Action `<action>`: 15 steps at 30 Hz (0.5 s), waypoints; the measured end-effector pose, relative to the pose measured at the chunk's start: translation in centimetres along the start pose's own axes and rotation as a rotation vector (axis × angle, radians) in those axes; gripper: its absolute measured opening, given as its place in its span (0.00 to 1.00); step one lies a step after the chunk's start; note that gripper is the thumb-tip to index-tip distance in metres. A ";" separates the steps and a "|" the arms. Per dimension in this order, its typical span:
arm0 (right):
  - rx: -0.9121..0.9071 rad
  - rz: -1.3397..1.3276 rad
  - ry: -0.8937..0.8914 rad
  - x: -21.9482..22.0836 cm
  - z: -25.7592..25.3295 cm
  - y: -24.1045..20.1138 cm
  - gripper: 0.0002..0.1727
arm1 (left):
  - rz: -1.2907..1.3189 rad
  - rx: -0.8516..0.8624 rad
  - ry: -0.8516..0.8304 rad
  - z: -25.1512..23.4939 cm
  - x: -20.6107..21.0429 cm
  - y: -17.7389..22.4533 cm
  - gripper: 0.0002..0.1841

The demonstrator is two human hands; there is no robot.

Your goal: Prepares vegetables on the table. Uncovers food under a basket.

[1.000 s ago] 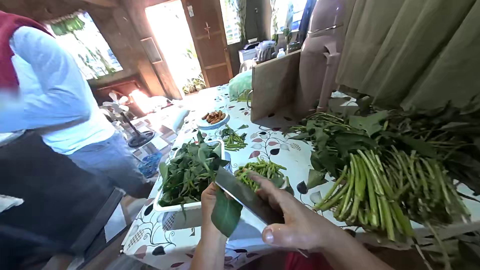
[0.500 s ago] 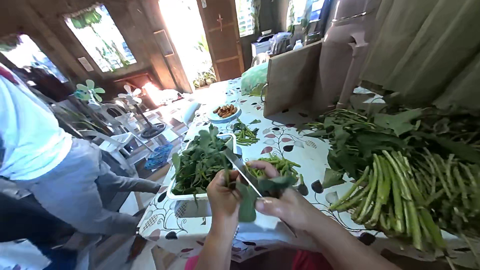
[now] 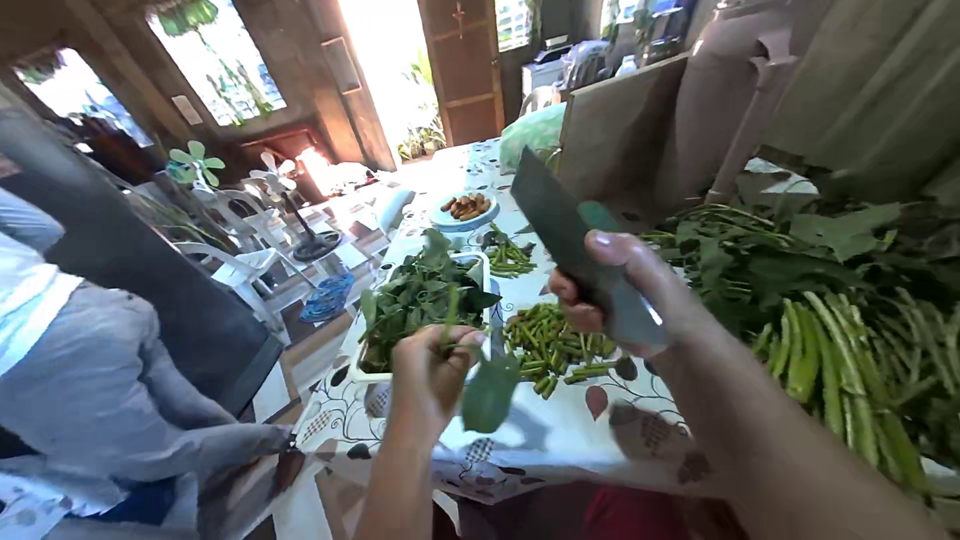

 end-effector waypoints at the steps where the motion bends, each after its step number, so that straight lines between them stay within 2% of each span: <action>1: -0.015 0.013 0.026 -0.6 0.5 -0.5 0.25 | -0.025 -0.001 -0.091 -0.6 1.5 0.5 0.07; 4: -0.018 0.008 0.072 -1.6 1.3 -1.4 0.27 | -0.079 -0.108 -0.286 -2.7 5.4 1.7 0.12; 6: 0.061 -0.019 0.074 -1.7 1.2 -1.4 0.28 | 0.019 -0.159 -0.275 -3.3 5.9 1.0 0.23; 8: 0.147 -0.057 0.053 -1.4 0.6 -0.9 0.30 | 0.189 -0.184 -0.167 -2.8 4.7 -0.3 0.24; 11: 0.253 -0.140 -0.003 0.1 -1.8 0.9 0.30 | 0.468 -0.307 0.006 -1.1 1.1 -1.9 0.16; 13: 0.355 -0.250 -0.054 1.9 -4.1 1.9 0.29 | 0.584 -0.384 0.118 -0.1 -1.4 -2.4 0.19; 15: 0.461 -0.348 -0.186 3.6 -6.6 2.6 0.28 | 0.604 -0.345 0.208 0.8 -3.3 -3.0 0.21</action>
Point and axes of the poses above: each hand's wrist, its own z-axis away from the middle knuckle, its own x-axis out of the palm, y = z × x, the point moved 1 cm from there along -z, towards the middle knuckle, and after that the axes turned 10 degrees about -z, right-handed, at the moved point
